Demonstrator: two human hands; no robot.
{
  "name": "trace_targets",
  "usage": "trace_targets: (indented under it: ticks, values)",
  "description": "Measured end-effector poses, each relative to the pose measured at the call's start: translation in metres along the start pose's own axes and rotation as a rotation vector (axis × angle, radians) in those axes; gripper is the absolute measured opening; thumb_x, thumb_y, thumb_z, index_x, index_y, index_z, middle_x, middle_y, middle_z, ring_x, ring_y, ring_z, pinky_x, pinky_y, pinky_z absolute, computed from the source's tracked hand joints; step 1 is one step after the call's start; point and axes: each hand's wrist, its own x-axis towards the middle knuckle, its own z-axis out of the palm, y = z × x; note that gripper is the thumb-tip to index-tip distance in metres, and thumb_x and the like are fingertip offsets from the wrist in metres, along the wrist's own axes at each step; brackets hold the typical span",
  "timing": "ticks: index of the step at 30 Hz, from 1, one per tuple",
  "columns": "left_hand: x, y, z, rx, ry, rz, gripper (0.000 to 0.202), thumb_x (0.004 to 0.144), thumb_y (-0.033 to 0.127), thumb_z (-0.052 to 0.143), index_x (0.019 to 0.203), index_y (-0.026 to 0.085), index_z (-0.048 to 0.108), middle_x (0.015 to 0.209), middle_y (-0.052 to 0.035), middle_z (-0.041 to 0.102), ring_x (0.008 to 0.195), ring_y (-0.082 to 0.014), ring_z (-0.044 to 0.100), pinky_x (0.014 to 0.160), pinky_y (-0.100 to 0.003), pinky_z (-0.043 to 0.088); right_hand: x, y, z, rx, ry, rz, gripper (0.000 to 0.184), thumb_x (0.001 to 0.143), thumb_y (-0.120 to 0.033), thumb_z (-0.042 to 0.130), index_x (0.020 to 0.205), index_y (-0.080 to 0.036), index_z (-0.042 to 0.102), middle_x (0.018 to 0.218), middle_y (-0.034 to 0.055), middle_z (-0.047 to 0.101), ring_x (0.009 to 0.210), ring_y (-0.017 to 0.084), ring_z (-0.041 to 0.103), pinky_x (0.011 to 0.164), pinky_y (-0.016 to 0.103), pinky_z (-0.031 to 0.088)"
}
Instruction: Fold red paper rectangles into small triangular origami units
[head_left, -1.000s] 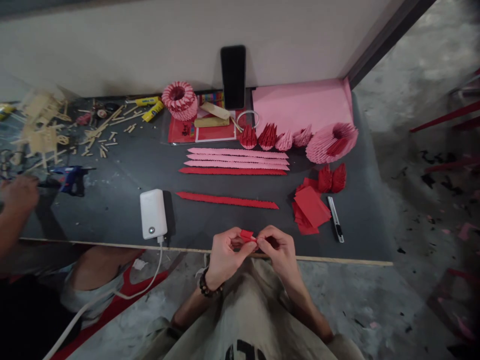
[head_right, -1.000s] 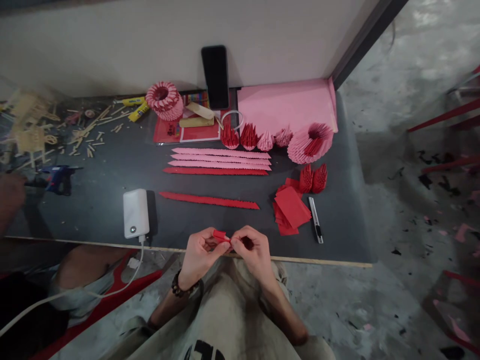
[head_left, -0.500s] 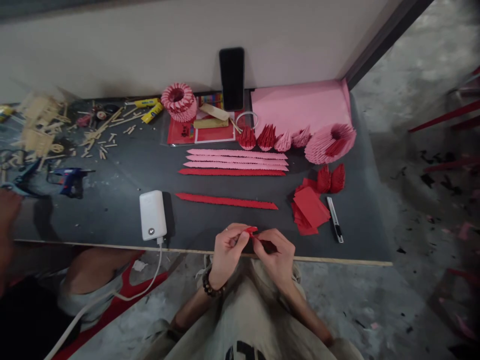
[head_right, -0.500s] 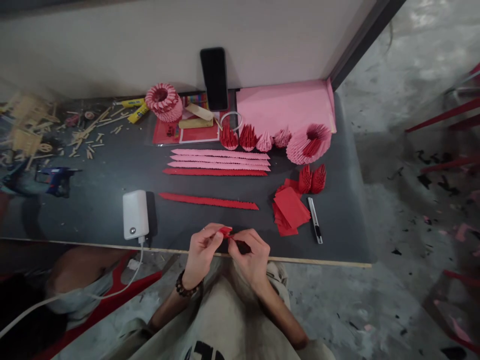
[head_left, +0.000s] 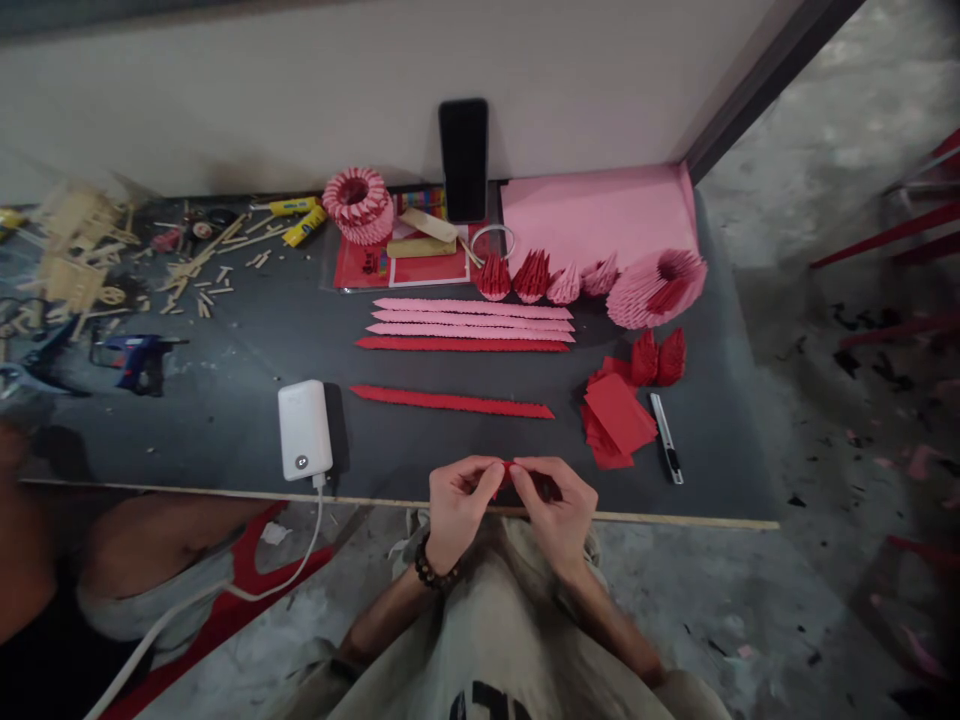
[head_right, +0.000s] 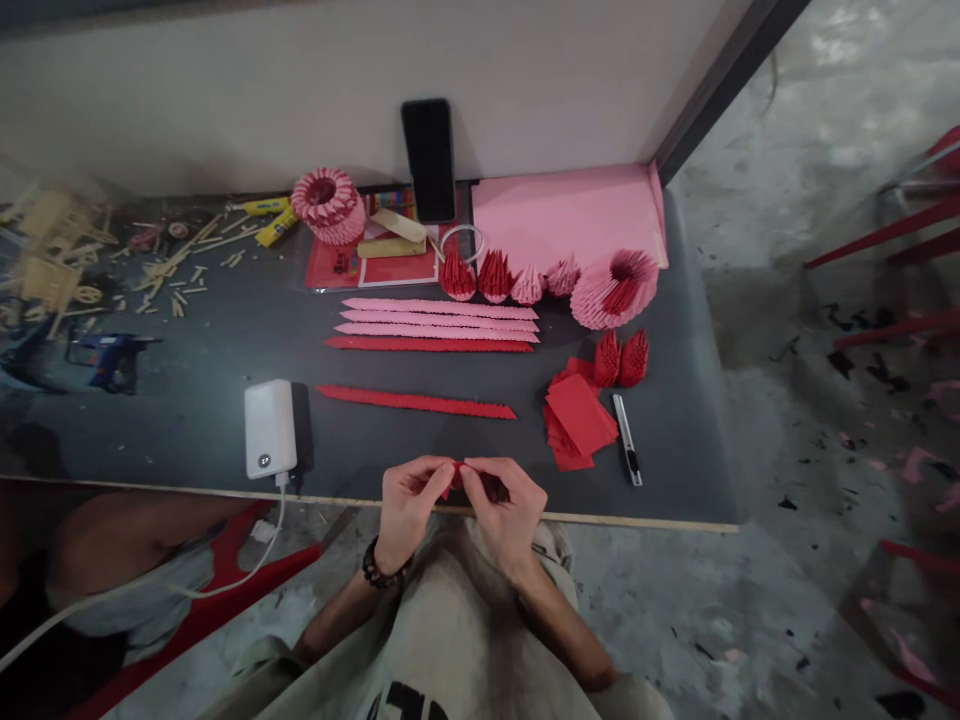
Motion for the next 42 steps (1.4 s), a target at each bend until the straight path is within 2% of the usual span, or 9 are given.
trace_targets:
  ticks: [5,8,13,22,27,31,34,37,42]
  values:
    - [-0.003,-0.004,0.002,0.078,0.057,0.066,0.020,0.089,0.037,0.073,0.087,0.020,0.083,0.084,-0.0055,0.081,0.076,-0.0212,0.074,0.075,-0.031,0.059,-0.003,-0.001,0.002,-0.068,0.070,-0.257,0.022,0.084,-0.012,0.073,0.098,-0.029,0.077,0.084,0.0004,0.078,0.070,0.015,0.071,0.064,0.029,0.059]
    - [-0.003,-0.006,0.003,0.124,0.108,0.131,0.017,0.088,0.033,0.074,0.084,0.021,0.083,0.081,-0.0056,0.081,0.072,-0.0204,0.073,0.072,-0.030,0.058,-0.005,0.002,0.002,-0.066,0.063,-0.348,0.033,0.083,-0.008,0.071,0.104,-0.033,0.076,0.086,-0.0003,0.077,0.072,0.016,0.072,0.067,0.031,0.062]
    - [-0.004,-0.005,0.005,0.081,0.154,0.109,0.019,0.088,0.033,0.073,0.081,0.019,0.083,0.078,-0.0052,0.081,0.069,-0.0195,0.072,0.067,-0.029,0.058,-0.010,0.007,0.004,-0.073,0.053,-0.405,0.041,0.085,-0.009,0.069,0.113,-0.039,0.075,0.091,-0.0004,0.078,0.075,0.017,0.074,0.066,0.032,0.064]
    - [-0.010,0.002,0.001,-0.079,0.025,0.013,0.027,0.089,0.041,0.074,0.094,0.017,0.084,0.091,-0.0086,0.083,0.081,-0.0213,0.077,0.078,-0.033,0.064,-0.016,0.021,0.002,-0.085,0.027,-0.424,0.050,0.085,-0.008,0.066,0.119,-0.043,0.074,0.100,0.0022,0.078,0.084,0.021,0.076,0.072,0.036,0.064]
    - [-0.008,0.001,-0.001,-0.093,-0.009,-0.021,0.027,0.089,0.042,0.075,0.093,0.016,0.082,0.086,-0.0080,0.082,0.075,-0.0197,0.076,0.072,-0.030,0.062,-0.005,0.012,-0.006,-0.011,-0.028,-0.369,0.029,0.084,-0.017,0.071,0.103,-0.037,0.080,0.092,0.0021,0.076,0.079,0.019,0.073,0.071,0.034,0.062]
    - [-0.010,0.003,0.002,0.104,0.010,0.091,0.024,0.095,0.038,0.067,0.090,0.017,0.078,0.077,-0.0041,0.079,0.071,-0.0175,0.073,0.070,-0.026,0.059,-0.001,0.001,-0.009,0.039,-0.014,-0.191,0.016,0.090,-0.025,0.067,0.099,-0.027,0.079,0.090,0.0034,0.074,0.076,0.017,0.071,0.065,0.030,0.058]
    - [-0.012,0.003,0.004,0.264,0.081,0.201,0.019,0.096,0.036,0.066,0.091,0.020,0.076,0.083,-0.0032,0.078,0.077,-0.0171,0.074,0.075,-0.026,0.057,-0.002,-0.002,-0.006,0.014,-0.026,-0.066,0.010,0.087,-0.023,0.072,0.093,-0.024,0.080,0.087,0.0022,0.074,0.075,0.016,0.069,0.063,0.028,0.055]
    - [-0.012,0.000,0.002,0.282,0.112,0.234,0.014,0.093,0.035,0.070,0.096,0.021,0.070,0.086,-0.0023,0.078,0.080,-0.0168,0.075,0.075,-0.024,0.057,-0.001,-0.002,-0.002,0.012,-0.023,0.010,0.006,0.085,-0.026,0.074,0.085,-0.023,0.078,0.082,0.0010,0.073,0.072,0.015,0.067,0.060,0.026,0.051]
    - [-0.010,0.003,-0.004,0.238,-0.035,0.174,0.023,0.094,0.034,0.070,0.115,0.024,0.068,0.101,-0.0034,0.079,0.092,-0.0189,0.076,0.082,-0.028,0.059,0.003,0.001,0.001,0.066,-0.032,0.033,0.011,0.088,-0.029,0.070,0.082,-0.020,0.071,0.082,0.0011,0.071,0.075,0.015,0.066,0.067,0.028,0.054]
